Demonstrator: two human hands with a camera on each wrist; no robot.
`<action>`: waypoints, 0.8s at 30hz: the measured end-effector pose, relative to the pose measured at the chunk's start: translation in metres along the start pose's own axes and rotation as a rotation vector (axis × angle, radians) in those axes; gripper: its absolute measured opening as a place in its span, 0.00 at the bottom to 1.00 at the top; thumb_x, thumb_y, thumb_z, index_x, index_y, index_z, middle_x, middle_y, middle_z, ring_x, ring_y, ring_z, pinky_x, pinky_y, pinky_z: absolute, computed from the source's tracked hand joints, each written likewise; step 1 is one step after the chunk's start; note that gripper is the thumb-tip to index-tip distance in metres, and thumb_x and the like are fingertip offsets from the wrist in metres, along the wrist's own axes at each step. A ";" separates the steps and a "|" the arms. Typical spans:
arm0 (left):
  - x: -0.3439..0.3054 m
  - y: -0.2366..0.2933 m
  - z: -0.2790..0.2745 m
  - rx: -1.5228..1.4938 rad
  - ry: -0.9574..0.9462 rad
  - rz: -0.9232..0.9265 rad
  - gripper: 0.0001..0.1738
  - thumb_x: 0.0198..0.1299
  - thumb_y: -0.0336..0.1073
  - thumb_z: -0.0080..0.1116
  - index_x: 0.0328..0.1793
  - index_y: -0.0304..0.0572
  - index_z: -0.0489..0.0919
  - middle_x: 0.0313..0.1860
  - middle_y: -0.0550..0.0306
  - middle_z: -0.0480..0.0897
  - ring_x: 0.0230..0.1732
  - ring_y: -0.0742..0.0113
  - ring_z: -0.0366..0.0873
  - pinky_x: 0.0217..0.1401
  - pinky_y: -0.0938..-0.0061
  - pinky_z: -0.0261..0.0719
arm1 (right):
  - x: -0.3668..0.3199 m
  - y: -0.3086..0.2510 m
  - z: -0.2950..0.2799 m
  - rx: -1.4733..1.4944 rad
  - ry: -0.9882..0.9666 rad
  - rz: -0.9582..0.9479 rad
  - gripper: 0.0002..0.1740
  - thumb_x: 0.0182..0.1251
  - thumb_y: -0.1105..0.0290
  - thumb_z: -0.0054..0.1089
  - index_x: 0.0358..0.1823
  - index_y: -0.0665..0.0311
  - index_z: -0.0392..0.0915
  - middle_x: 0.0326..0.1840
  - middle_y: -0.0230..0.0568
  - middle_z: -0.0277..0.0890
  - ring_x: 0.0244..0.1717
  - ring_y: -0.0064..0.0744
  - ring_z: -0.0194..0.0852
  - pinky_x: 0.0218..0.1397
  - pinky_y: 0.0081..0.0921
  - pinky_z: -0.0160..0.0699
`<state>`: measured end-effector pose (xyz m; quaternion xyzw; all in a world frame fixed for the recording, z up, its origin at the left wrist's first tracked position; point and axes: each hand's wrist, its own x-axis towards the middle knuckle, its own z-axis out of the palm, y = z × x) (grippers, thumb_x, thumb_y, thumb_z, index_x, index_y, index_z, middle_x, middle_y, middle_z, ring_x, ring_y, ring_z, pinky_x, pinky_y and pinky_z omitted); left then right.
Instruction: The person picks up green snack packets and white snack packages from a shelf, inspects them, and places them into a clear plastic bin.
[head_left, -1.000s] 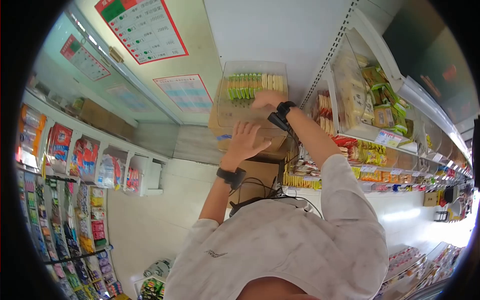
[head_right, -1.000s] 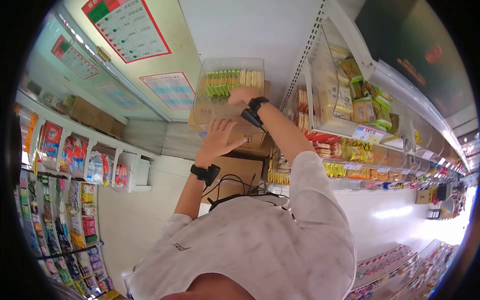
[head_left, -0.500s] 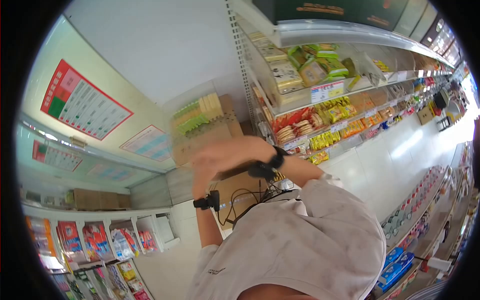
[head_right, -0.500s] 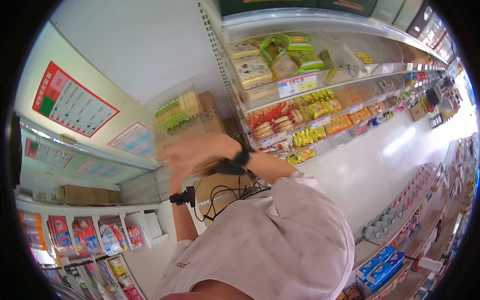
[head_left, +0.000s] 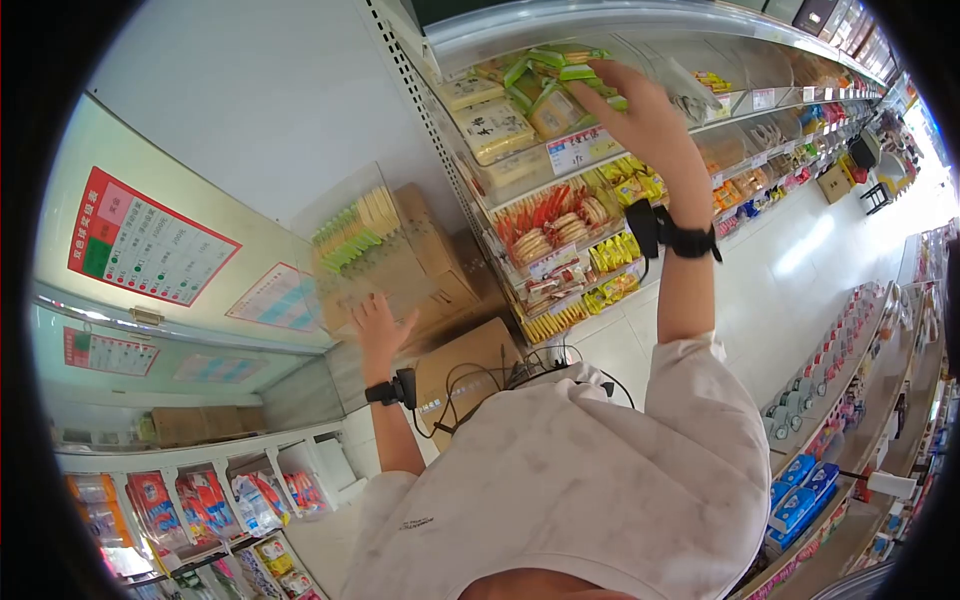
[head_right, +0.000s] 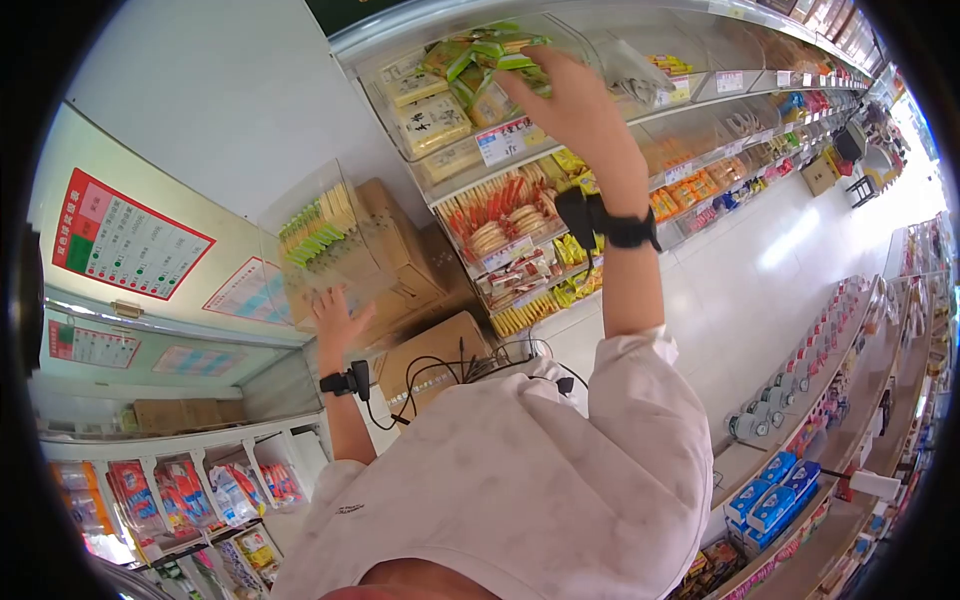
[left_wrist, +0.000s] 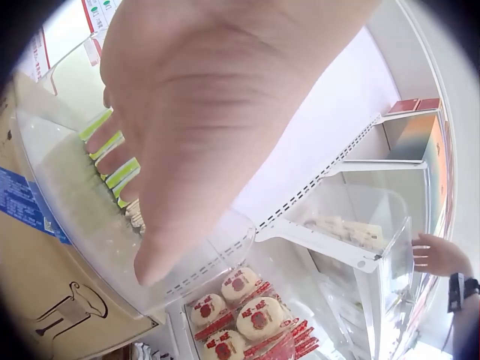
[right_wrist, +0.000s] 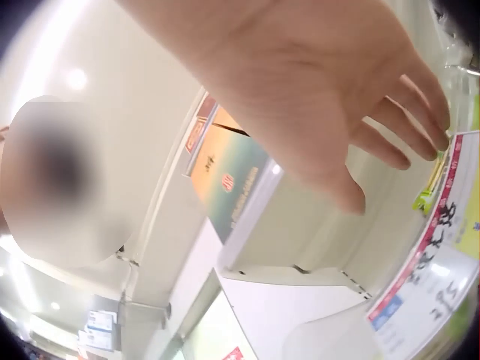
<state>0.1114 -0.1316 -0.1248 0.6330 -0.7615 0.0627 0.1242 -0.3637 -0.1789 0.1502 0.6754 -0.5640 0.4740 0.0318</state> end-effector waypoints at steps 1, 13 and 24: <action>0.001 -0.002 -0.001 -0.029 0.008 0.014 0.43 0.56 0.63 0.70 0.69 0.41 0.72 0.66 0.41 0.75 0.69 0.38 0.69 0.76 0.37 0.58 | 0.004 0.002 0.002 -0.094 -0.046 0.026 0.32 0.65 0.45 0.69 0.52 0.71 0.83 0.48 0.55 0.86 0.52 0.52 0.85 0.57 0.45 0.82; -0.010 0.074 -0.176 -0.774 -0.014 -0.061 0.29 0.73 0.39 0.62 0.76 0.38 0.71 0.71 0.46 0.77 0.73 0.56 0.73 0.76 0.66 0.67 | 0.021 0.006 0.002 -0.325 -0.303 0.172 0.37 0.54 0.41 0.75 0.56 0.64 0.87 0.46 0.52 0.88 0.50 0.52 0.87 0.56 0.42 0.82; -0.016 0.098 -0.205 -0.793 0.013 0.012 0.21 0.72 0.36 0.61 0.68 0.36 0.78 0.64 0.42 0.82 0.66 0.47 0.78 0.71 0.62 0.72 | 0.000 0.000 0.007 -0.021 -0.002 0.020 0.24 0.65 0.57 0.72 0.54 0.67 0.85 0.46 0.56 0.88 0.48 0.56 0.87 0.52 0.41 0.83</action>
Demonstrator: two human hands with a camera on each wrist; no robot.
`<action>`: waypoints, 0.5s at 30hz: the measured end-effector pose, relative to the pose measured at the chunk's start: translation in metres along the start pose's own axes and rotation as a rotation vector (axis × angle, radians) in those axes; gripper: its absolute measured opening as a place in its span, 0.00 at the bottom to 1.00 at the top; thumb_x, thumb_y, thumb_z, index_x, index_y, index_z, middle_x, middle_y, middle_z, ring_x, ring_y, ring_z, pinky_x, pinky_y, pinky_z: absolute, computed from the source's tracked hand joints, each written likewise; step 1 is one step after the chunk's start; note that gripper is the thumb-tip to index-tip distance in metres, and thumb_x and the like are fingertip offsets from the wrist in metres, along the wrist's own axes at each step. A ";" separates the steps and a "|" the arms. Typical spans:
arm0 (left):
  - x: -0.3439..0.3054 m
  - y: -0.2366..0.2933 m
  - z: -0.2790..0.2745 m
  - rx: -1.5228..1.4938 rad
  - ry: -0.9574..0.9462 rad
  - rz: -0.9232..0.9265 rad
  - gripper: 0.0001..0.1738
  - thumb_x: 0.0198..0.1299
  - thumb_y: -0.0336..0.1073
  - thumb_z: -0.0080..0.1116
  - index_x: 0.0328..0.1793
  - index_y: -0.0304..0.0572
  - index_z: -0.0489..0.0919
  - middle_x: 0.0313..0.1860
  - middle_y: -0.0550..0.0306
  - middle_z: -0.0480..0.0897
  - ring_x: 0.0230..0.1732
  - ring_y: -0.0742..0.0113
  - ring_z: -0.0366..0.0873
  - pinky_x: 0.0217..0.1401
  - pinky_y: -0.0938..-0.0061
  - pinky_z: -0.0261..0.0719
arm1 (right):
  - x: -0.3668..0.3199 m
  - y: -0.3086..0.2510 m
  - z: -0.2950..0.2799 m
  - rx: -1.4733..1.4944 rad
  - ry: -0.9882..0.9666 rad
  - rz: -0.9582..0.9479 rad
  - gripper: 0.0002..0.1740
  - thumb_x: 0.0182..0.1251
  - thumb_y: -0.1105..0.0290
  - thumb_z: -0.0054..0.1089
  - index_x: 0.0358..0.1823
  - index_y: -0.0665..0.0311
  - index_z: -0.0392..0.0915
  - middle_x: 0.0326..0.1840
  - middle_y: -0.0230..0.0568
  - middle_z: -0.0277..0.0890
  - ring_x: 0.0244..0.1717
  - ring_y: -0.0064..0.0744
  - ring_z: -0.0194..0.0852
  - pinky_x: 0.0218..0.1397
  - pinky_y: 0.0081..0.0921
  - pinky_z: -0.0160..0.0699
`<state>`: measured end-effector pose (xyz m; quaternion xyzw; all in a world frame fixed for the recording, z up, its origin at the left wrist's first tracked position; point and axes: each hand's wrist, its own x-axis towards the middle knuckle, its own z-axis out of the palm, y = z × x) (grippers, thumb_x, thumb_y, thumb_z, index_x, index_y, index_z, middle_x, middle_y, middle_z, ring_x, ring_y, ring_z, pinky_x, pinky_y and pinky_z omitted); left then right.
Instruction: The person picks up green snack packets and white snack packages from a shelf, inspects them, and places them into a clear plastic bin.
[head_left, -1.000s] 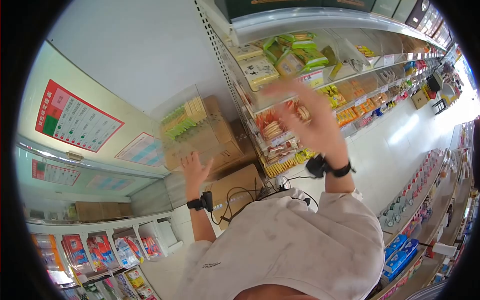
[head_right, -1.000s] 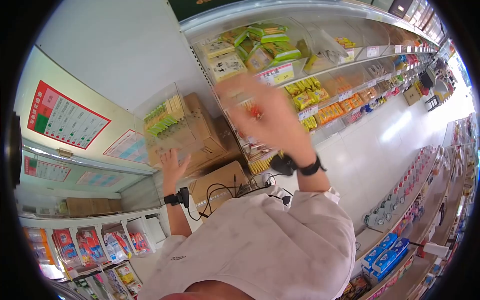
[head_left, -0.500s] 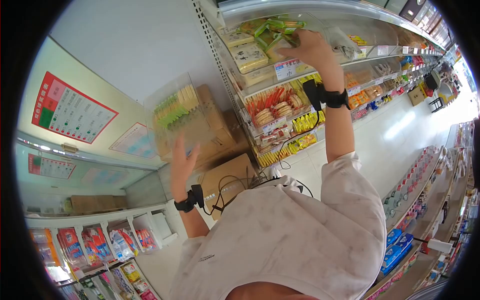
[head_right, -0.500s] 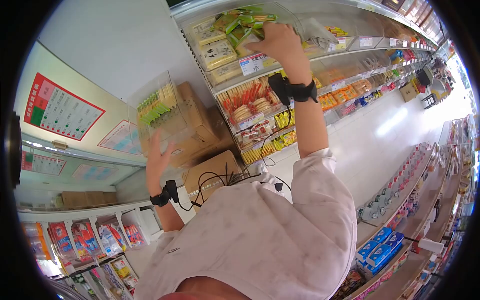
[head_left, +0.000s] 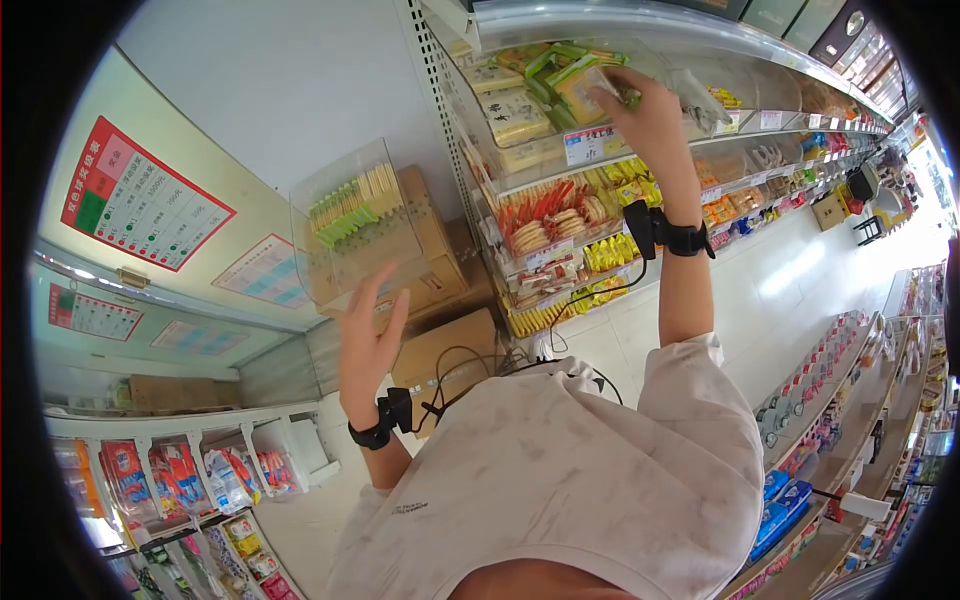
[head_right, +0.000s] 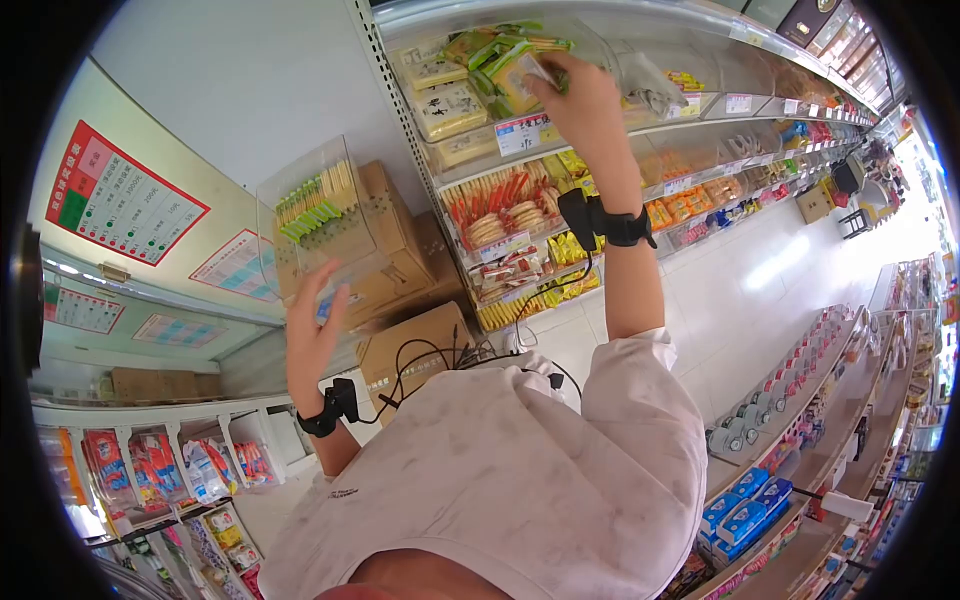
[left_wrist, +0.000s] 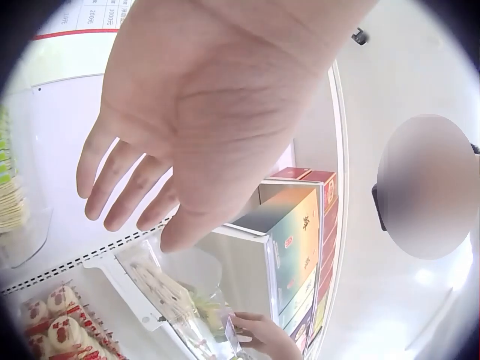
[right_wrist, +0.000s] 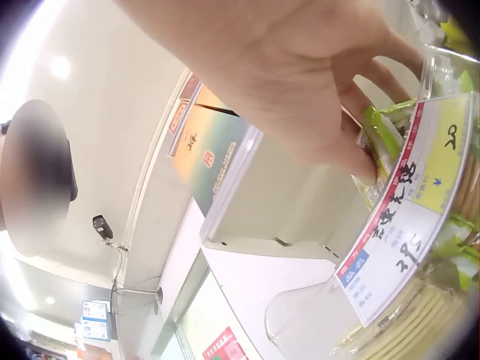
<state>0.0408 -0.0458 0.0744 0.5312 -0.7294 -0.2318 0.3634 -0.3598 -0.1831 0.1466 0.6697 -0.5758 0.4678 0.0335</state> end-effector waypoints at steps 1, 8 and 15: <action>0.000 0.001 0.000 0.004 0.011 0.002 0.21 0.72 0.36 0.61 0.67 0.37 0.78 0.64 0.43 0.82 0.66 0.48 0.79 0.70 0.63 0.73 | -0.001 -0.004 0.000 0.014 0.052 -0.024 0.23 0.66 0.58 0.71 0.55 0.68 0.85 0.46 0.56 0.88 0.48 0.56 0.87 0.52 0.40 0.83; 0.003 0.016 0.005 -0.180 -0.059 0.008 0.15 0.73 0.32 0.58 0.63 0.36 0.82 0.62 0.50 0.84 0.59 0.60 0.83 0.66 0.68 0.76 | -0.029 -0.055 -0.006 0.111 0.196 -0.306 0.19 0.63 0.76 0.71 0.56 0.65 0.85 0.59 0.49 0.85 0.61 0.53 0.81 0.62 0.42 0.80; 0.012 0.029 0.036 -1.010 -0.316 0.032 0.33 0.84 0.54 0.34 0.77 0.32 0.69 0.71 0.47 0.78 0.68 0.58 0.76 0.75 0.61 0.70 | -0.080 -0.115 0.001 0.150 0.018 -0.715 0.23 0.55 0.74 0.73 0.56 0.58 0.87 0.65 0.39 0.82 0.66 0.55 0.77 0.71 0.55 0.78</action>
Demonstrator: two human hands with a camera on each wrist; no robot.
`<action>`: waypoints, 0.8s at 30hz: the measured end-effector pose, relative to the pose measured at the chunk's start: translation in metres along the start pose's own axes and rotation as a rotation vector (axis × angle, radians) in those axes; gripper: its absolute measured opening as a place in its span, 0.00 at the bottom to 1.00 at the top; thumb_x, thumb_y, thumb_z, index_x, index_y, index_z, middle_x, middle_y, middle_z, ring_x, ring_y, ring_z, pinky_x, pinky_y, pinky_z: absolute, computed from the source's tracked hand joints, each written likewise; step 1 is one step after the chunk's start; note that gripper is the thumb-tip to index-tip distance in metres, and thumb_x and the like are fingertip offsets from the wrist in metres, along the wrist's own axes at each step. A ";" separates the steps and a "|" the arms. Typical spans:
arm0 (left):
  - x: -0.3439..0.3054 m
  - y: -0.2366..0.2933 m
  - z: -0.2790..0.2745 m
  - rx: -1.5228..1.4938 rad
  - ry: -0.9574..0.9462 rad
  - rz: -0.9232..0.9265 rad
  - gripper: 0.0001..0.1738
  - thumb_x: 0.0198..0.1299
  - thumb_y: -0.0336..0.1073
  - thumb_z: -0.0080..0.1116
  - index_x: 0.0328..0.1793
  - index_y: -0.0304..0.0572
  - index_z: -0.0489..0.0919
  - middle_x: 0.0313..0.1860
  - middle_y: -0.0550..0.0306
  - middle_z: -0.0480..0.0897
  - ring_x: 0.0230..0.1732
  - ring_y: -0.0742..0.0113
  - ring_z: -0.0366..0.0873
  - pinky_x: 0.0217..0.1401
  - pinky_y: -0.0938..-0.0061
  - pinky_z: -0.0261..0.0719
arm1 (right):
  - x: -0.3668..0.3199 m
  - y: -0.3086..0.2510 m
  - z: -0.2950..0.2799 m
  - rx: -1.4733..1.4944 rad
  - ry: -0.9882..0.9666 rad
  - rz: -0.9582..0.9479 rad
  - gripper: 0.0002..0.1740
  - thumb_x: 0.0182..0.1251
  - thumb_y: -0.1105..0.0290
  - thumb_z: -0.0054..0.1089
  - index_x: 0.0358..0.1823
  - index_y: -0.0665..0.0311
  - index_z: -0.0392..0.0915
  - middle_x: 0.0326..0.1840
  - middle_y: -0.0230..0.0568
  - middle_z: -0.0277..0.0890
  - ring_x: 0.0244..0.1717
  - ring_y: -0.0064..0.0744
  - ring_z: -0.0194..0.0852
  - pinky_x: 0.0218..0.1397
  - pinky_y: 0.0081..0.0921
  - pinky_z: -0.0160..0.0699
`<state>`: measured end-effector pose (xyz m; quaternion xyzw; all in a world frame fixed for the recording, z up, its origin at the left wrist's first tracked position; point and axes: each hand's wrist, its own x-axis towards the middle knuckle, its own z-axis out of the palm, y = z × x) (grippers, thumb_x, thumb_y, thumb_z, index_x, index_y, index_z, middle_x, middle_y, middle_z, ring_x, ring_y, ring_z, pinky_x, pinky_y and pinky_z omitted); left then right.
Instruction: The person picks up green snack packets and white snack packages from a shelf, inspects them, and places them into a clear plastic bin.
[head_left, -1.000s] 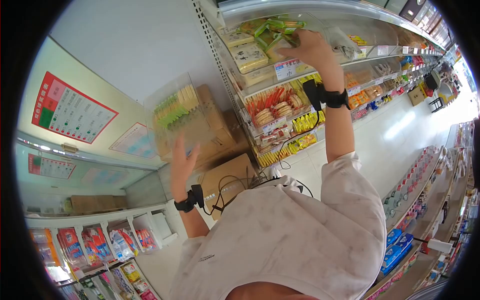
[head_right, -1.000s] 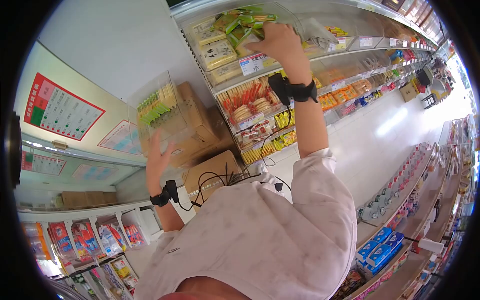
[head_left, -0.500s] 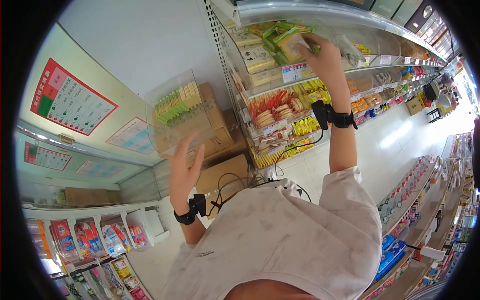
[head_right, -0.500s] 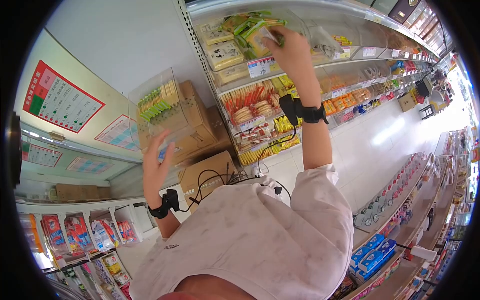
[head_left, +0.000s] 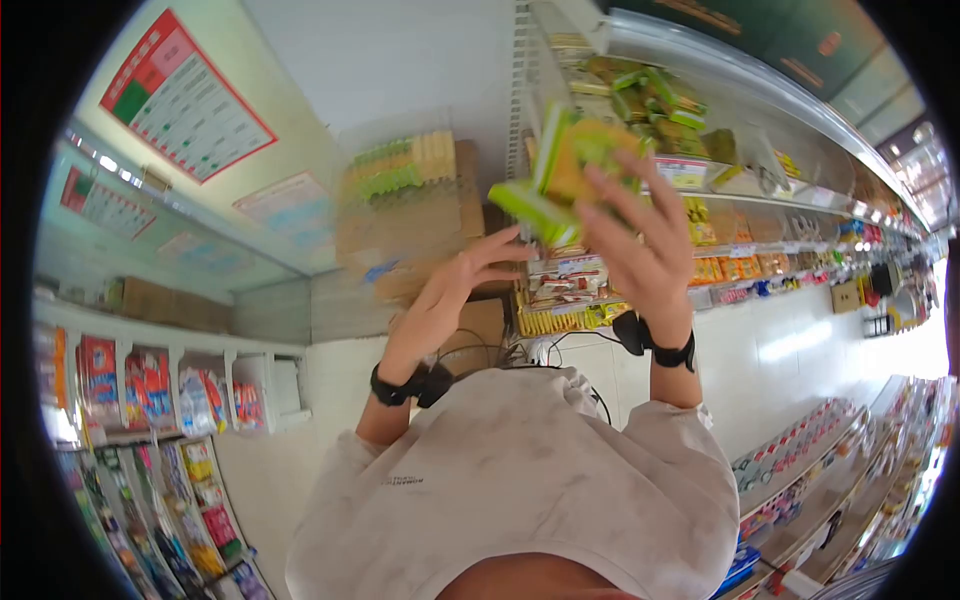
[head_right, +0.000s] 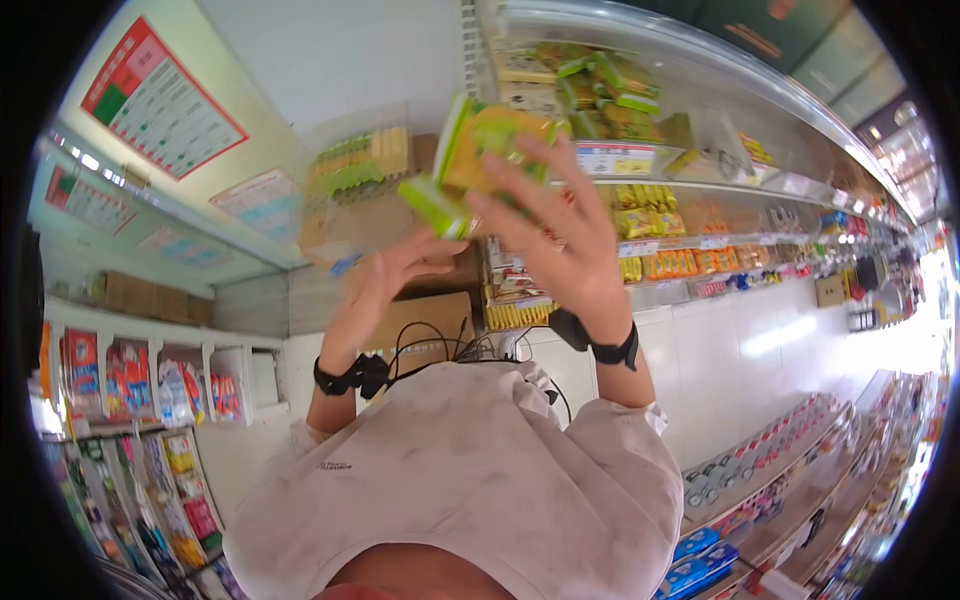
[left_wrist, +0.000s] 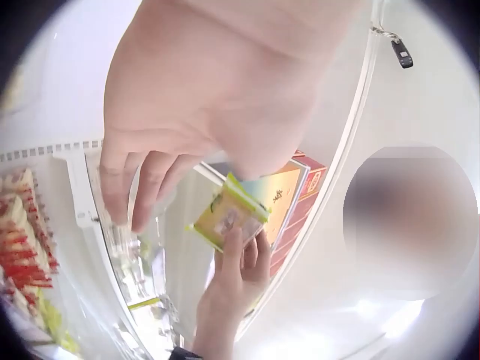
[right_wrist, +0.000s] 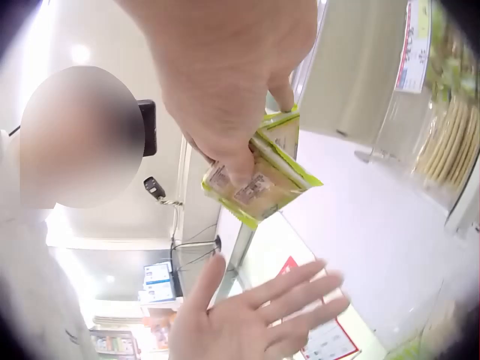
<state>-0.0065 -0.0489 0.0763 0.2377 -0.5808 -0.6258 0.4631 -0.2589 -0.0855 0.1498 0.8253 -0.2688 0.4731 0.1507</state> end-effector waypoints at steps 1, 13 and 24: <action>-0.001 -0.002 0.007 -0.102 0.039 0.000 0.36 0.84 0.57 0.31 0.79 0.32 0.66 0.73 0.47 0.76 0.69 0.58 0.75 0.76 0.61 0.70 | -0.001 -0.011 0.005 0.060 -0.042 -0.044 0.23 0.55 0.73 0.72 0.55 0.57 0.87 0.65 0.38 0.81 0.66 0.56 0.77 0.71 0.57 0.78; -0.026 0.013 0.012 -0.177 0.259 -0.079 0.31 0.77 0.36 0.56 0.81 0.32 0.62 0.72 0.54 0.74 0.69 0.70 0.73 0.70 0.70 0.74 | -0.028 -0.050 0.034 0.446 -0.229 0.123 0.35 0.47 0.67 0.79 0.63 0.54 0.84 0.67 0.38 0.77 0.69 0.53 0.73 0.73 0.55 0.76; -0.018 0.007 0.015 -0.037 0.183 -0.161 0.41 0.64 0.18 0.65 0.82 0.34 0.62 0.74 0.53 0.72 0.69 0.68 0.76 0.71 0.70 0.78 | -0.039 -0.035 0.045 0.560 -0.164 0.379 0.37 0.51 0.70 0.82 0.66 0.58 0.79 0.75 0.51 0.67 0.68 0.51 0.72 0.71 0.46 0.74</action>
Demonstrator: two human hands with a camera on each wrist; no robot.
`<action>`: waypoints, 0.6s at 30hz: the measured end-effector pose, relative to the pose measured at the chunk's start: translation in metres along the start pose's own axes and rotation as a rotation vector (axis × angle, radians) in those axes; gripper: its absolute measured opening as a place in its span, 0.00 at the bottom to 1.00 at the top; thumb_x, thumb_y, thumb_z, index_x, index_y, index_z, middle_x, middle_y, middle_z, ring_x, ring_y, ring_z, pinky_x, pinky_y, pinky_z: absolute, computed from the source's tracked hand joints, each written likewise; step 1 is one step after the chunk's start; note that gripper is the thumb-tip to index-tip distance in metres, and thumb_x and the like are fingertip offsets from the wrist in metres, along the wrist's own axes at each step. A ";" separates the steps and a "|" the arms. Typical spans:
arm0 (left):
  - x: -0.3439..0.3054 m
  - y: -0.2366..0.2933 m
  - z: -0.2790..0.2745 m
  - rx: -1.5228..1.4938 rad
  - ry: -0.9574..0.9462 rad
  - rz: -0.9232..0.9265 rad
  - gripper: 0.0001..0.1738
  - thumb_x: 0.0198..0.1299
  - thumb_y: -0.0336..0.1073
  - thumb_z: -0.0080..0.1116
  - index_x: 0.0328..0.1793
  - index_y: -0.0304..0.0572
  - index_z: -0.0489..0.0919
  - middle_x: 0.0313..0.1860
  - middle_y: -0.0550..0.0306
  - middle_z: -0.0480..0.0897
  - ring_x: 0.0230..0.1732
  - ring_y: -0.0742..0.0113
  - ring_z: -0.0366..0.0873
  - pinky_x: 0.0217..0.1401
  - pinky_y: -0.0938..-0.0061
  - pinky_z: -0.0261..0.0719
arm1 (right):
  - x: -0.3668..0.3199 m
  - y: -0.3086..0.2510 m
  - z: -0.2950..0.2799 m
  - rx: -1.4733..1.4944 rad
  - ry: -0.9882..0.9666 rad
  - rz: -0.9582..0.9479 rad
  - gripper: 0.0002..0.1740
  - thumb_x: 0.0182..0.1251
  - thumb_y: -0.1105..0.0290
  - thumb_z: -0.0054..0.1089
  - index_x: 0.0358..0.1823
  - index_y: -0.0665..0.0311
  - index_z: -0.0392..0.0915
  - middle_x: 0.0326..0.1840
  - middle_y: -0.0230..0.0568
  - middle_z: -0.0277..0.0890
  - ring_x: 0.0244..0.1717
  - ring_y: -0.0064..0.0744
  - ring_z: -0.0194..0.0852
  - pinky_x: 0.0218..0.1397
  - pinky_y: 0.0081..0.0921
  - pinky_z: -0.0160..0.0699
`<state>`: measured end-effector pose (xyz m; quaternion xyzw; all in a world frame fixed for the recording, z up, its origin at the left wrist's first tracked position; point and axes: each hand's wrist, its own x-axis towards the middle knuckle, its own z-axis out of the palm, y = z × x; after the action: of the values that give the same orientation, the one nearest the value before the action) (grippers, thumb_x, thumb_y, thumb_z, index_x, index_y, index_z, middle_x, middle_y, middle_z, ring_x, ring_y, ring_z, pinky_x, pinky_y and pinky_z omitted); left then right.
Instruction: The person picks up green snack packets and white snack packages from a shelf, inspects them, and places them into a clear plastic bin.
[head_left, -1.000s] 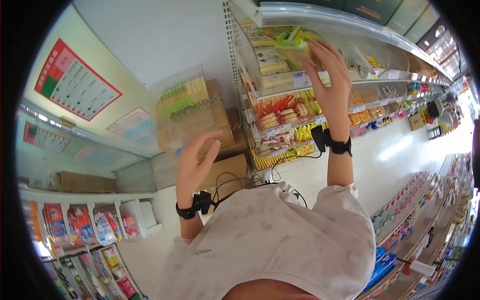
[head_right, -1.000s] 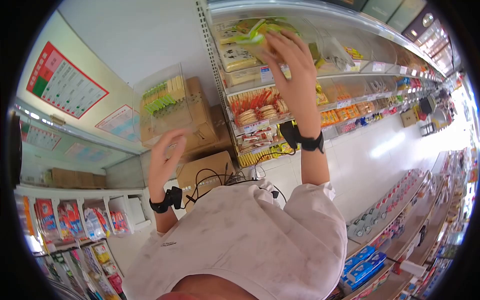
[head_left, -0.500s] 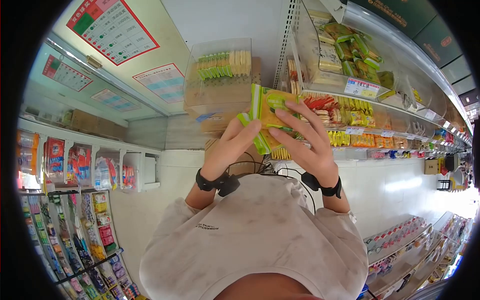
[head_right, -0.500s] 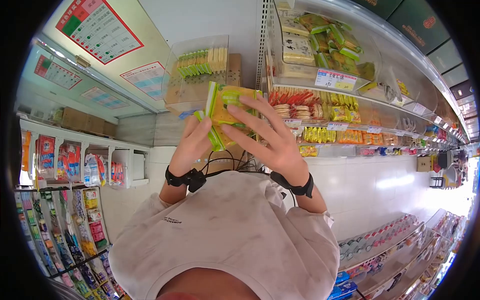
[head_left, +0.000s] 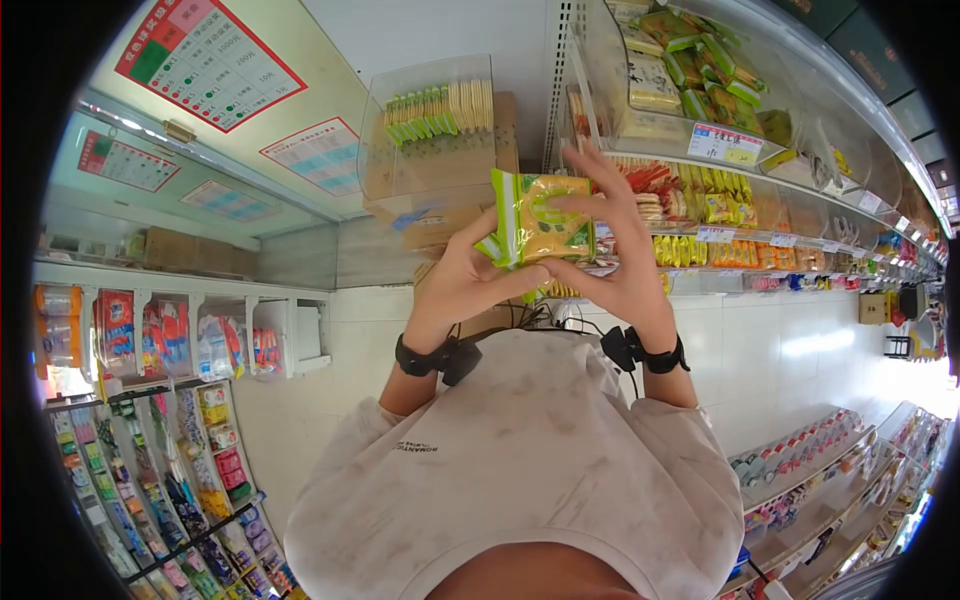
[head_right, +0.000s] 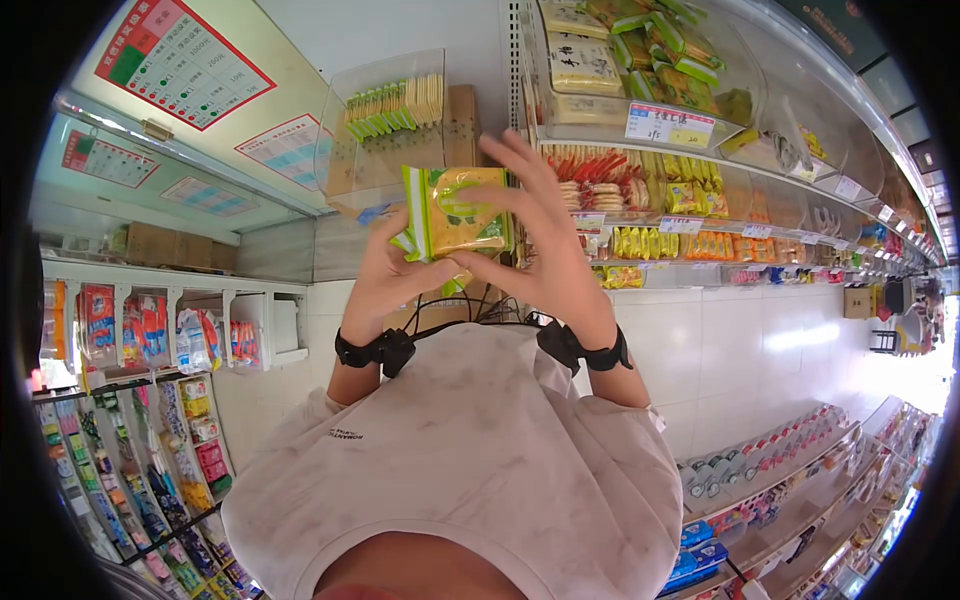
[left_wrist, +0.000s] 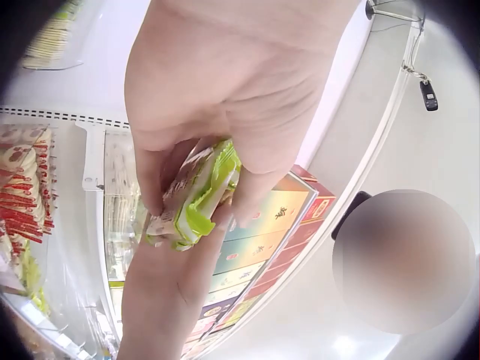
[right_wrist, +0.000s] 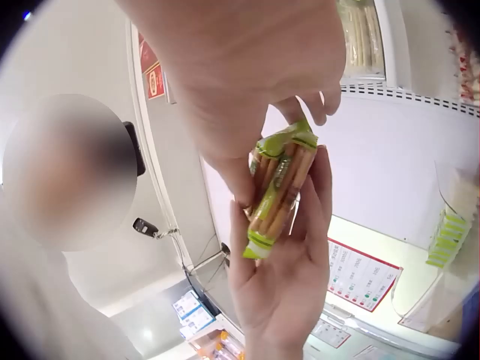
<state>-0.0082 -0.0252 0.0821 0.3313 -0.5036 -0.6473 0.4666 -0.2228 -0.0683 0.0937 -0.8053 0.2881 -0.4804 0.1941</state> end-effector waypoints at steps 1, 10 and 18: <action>0.001 -0.002 0.001 0.011 -0.002 0.011 0.41 0.64 0.19 0.66 0.82 0.35 0.62 0.75 0.53 0.72 0.70 0.68 0.75 0.71 0.69 0.78 | -0.006 0.005 0.002 0.038 0.038 0.044 0.39 0.52 0.71 0.82 0.68 0.59 0.76 0.75 0.51 0.67 0.68 0.50 0.72 0.71 0.45 0.73; 0.012 -0.012 -0.008 0.020 0.248 0.120 0.36 0.65 0.24 0.67 0.78 0.34 0.68 0.72 0.52 0.75 0.68 0.68 0.76 0.68 0.71 0.78 | -0.033 0.021 -0.013 0.227 0.237 0.382 0.44 0.56 0.73 0.80 0.74 0.67 0.66 0.64 0.44 0.70 0.64 0.37 0.74 0.70 0.33 0.73; 0.019 -0.034 -0.019 -0.097 0.396 0.104 0.27 0.67 0.26 0.67 0.71 0.30 0.75 0.58 0.54 0.85 0.58 0.70 0.83 0.63 0.73 0.80 | -0.038 0.016 -0.001 0.245 0.254 0.418 0.38 0.58 0.71 0.79 0.68 0.70 0.68 0.61 0.42 0.71 0.62 0.33 0.75 0.65 0.30 0.76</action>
<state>-0.0070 -0.0478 0.0446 0.4027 -0.3865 -0.5682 0.6047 -0.2418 -0.0560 0.0598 -0.6322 0.4098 -0.5584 0.3473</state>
